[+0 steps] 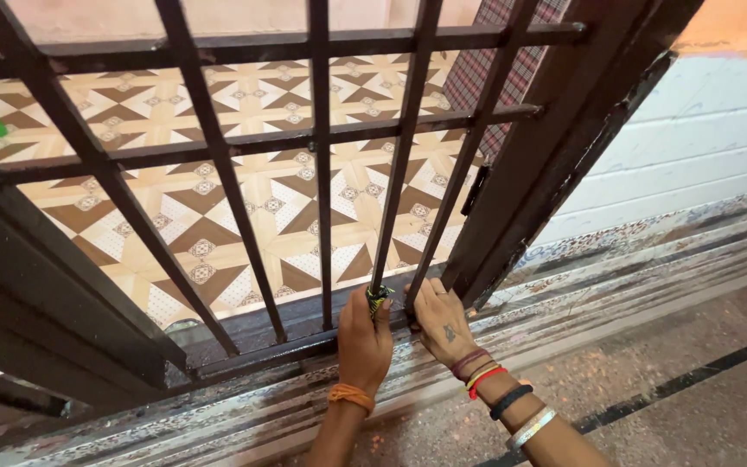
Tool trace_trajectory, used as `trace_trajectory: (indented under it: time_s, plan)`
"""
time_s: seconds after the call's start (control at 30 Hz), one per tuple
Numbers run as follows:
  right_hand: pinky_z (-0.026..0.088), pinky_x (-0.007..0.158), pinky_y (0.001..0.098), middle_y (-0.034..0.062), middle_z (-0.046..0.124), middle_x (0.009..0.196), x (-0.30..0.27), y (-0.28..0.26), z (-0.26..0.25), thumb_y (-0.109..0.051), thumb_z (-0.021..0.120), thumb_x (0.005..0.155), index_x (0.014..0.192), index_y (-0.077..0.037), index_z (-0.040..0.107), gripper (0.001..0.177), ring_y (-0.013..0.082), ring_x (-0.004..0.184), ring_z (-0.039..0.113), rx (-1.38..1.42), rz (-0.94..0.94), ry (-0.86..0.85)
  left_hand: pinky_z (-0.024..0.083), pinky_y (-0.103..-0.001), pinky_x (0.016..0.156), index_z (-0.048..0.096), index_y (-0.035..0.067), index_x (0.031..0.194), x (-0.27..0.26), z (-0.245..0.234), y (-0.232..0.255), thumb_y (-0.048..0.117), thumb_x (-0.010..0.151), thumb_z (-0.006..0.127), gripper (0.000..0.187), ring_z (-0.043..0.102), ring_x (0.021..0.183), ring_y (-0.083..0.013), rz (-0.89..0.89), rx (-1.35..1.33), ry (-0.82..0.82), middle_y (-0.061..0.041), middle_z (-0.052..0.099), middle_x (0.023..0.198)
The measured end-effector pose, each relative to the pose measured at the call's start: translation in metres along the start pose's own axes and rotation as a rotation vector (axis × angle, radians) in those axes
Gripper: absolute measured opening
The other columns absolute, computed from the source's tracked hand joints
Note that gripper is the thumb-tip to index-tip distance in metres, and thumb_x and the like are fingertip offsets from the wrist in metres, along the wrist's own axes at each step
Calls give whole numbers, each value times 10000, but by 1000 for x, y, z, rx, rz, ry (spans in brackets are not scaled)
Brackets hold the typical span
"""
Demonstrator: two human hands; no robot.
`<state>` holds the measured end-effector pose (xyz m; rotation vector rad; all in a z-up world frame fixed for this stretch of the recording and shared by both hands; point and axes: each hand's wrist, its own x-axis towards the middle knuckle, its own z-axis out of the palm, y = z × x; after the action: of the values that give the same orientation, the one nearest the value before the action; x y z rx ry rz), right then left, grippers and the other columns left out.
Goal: The person wipes the metal bars of a security gate using a patterned cloth. They systematically clean the vertical and horizontal bars, moving from top to bottom and side to side.
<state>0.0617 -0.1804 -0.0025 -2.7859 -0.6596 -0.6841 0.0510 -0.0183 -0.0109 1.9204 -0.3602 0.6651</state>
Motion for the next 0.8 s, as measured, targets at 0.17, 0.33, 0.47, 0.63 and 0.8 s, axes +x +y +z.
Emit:
trace_trajectory:
  time_s: [0.17, 0.33, 0.47, 0.63, 0.8]
  plan:
    - [452, 759, 475, 163, 549, 1048, -3, 2, -3, 19, 710, 559, 1210, 40, 549, 671, 361, 974, 538, 44, -8, -47, 471, -463, 761, 546, 5, 1180, -6, 9, -2, 236, 1049, 549, 265, 586, 856, -340, 18, 77, 64, -150, 607, 919]
    - [463, 829, 466, 158, 541, 1115, -8, 12, 8, 38, 658, 608, 1219, 44, 534, 623, 357, 1065, 535, 26, -77, 37, 474, -448, 736, 567, 14, 1115, -3, 22, 5, 236, 1055, 568, 231, 590, 817, -311, -51, 81, 156, -129, 616, 883]
    - [446, 849, 464, 154, 545, 1209, -17, 19, 27, 48, 608, 703, 1220, 35, 530, 523, 359, 1142, 524, 44, -101, 157, 461, -404, 590, 583, 30, 1035, 14, 20, 22, 249, 1037, 559, 220, 593, 647, -224, -266, -55, 136, -81, 604, 745]
    - [430, 870, 472, 190, 528, 1201, -23, 23, 34, 53, 567, 714, 1251, 75, 510, 540, 378, 1128, 502, 31, -112, 159, 417, -333, 476, 555, 44, 1004, 76, 14, 98, 216, 1062, 513, 186, 528, 582, -126, -134, -90, 314, -15, 559, 721]
    - [421, 852, 474, 189, 524, 1205, -20, 23, 24, 25, 585, 724, 1266, 65, 509, 549, 375, 1126, 497, 92, -134, 172, 387, -374, 533, 486, 13, 1005, 135, -8, 148, 267, 1131, 486, 283, 498, 604, -193, 169, 5, 432, -90, 513, 716]
